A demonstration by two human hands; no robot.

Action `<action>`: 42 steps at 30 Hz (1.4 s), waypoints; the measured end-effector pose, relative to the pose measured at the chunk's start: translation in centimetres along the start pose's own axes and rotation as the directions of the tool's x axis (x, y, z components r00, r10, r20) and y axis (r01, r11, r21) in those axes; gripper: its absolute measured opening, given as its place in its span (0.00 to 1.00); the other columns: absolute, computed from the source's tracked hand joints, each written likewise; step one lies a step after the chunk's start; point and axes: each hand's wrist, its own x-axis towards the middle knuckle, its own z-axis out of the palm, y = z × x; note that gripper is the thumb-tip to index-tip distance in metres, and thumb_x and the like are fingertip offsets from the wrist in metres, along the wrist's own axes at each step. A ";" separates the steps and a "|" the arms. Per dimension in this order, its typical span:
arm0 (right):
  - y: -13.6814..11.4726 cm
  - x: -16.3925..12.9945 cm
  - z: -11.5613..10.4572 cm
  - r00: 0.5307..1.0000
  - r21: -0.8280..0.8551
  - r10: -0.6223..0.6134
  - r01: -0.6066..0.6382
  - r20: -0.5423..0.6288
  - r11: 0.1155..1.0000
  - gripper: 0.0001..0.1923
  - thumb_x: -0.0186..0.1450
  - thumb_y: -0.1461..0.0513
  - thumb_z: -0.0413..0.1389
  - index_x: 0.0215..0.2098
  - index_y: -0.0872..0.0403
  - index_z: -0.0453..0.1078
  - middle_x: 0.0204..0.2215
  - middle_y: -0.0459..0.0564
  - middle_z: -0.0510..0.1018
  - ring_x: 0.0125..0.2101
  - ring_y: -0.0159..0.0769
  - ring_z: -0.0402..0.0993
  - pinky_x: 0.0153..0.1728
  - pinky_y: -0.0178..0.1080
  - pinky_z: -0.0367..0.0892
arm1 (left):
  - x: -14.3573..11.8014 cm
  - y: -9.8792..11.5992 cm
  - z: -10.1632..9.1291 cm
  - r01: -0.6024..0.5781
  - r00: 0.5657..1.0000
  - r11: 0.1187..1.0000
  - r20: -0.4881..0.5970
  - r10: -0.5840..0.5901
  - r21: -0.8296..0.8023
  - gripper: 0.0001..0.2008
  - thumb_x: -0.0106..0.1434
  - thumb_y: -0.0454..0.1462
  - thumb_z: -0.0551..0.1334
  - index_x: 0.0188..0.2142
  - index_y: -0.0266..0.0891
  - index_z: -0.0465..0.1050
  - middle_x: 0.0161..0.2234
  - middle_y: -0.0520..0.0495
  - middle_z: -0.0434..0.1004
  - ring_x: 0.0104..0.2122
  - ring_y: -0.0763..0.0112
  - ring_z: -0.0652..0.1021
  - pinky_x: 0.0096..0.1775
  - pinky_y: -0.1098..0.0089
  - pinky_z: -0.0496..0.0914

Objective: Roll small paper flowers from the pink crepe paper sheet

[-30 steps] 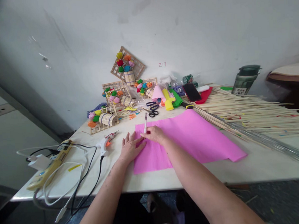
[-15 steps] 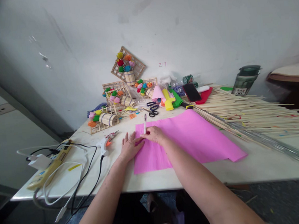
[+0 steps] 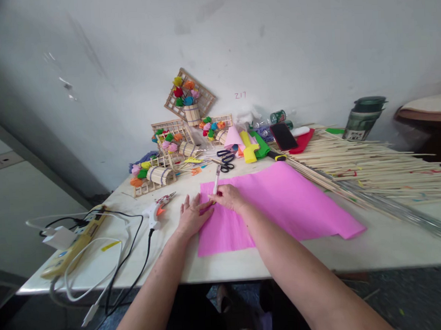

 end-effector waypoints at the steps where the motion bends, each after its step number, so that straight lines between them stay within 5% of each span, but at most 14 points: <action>1: 0.0 0.0 0.0 1.000 0.006 -0.008 0.008 -0.005 1.000 0.14 0.57 0.54 0.52 0.28 0.56 0.74 0.24 0.48 0.77 0.25 0.31 0.70 0.26 0.30 0.59 | 0.0 0.0 0.0 -0.001 1.000 1.000 -0.003 0.001 -0.001 0.22 0.57 0.56 0.48 0.50 0.61 0.63 0.60 0.57 0.49 0.60 0.52 0.42 0.56 0.51 0.42; 42: 0.0 -0.2 0.5 1.000 -0.052 -0.007 0.007 -0.001 0.999 0.15 0.53 0.52 0.56 0.27 0.55 0.74 0.22 0.48 0.76 0.22 0.30 0.68 0.23 0.30 0.58 | 0.6 -0.2 0.1 0.030 0.999 0.999 0.030 -0.030 -0.017 0.22 0.57 0.52 0.50 0.50 0.56 0.64 0.60 0.56 0.49 0.60 0.49 0.43 0.56 0.51 0.43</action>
